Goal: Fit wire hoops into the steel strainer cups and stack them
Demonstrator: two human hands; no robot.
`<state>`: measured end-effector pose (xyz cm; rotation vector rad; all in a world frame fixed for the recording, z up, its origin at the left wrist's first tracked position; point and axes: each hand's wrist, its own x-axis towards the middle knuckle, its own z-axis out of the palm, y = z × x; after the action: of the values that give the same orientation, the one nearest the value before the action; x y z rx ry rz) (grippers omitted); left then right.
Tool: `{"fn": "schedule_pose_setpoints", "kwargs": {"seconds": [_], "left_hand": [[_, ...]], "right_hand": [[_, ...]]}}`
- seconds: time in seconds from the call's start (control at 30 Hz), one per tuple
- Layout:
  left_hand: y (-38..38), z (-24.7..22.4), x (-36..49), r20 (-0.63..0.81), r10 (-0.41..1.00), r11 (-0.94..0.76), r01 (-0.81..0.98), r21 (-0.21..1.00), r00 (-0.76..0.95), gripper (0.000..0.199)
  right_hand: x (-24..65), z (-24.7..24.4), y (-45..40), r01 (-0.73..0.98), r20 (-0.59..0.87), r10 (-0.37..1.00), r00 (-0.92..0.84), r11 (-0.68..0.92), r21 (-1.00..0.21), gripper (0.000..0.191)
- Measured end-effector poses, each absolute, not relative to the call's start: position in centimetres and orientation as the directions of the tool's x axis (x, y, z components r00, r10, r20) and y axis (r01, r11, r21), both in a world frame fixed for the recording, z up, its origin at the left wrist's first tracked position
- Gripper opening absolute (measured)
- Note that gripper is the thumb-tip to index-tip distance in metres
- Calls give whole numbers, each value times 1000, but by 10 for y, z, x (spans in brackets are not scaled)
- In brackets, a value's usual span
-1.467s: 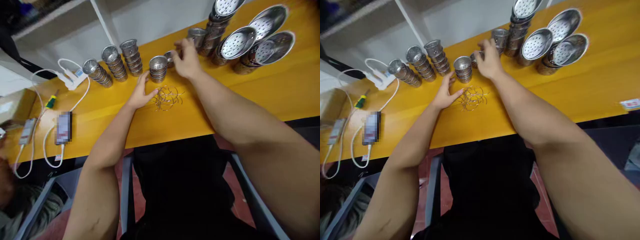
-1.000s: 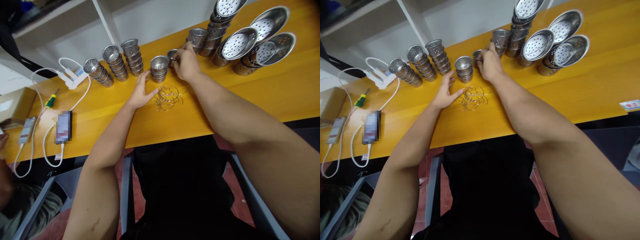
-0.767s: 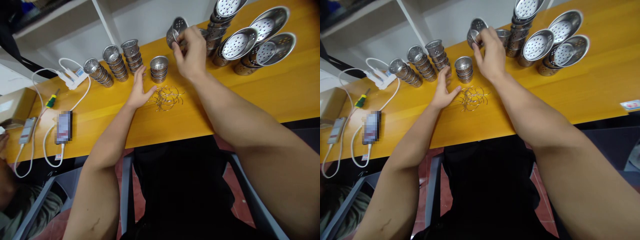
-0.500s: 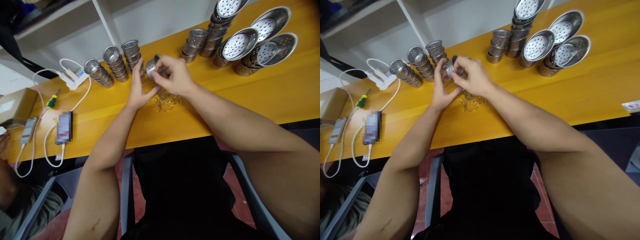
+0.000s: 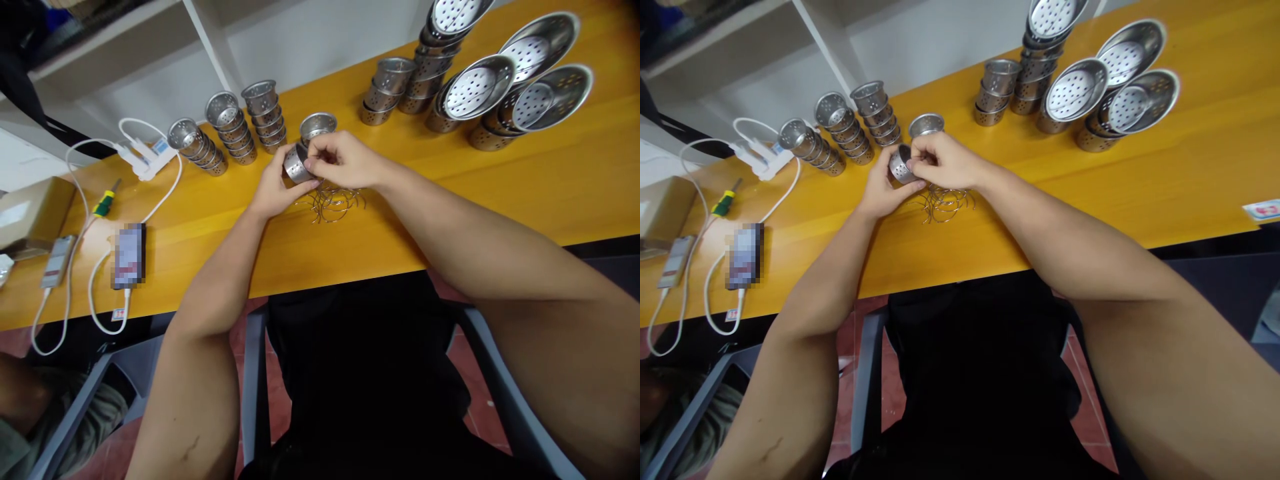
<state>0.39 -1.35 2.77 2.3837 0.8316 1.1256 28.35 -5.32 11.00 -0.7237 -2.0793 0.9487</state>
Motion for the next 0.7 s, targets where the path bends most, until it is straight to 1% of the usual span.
{"fn": "schedule_pose_setpoints", "kwargs": {"seconds": [0.13,0.3,0.47,0.57,0.63,0.7], "left_hand": [[-20,33,4,548,673,-736,380,560,496,122],[-27,41,12,535,688,-722,391,570,490,124],[-28,41,16,537,690,-719,378,583,485,121],[-22,34,14,537,693,-716,369,593,482,122],[-15,26,12,532,693,-713,358,603,486,124],[-8,18,8,525,696,-708,346,615,490,125]], "right_hand": [[283,112,-53,151,360,728,-584,532,-833,67],[282,119,-53,150,322,773,-546,469,-871,71],[281,119,-50,115,334,768,-546,464,-878,79],[281,118,-50,117,341,786,-516,459,-881,80],[282,118,-50,61,338,793,-507,425,-903,81],[286,119,-50,-46,322,793,-517,350,-936,85]]}}
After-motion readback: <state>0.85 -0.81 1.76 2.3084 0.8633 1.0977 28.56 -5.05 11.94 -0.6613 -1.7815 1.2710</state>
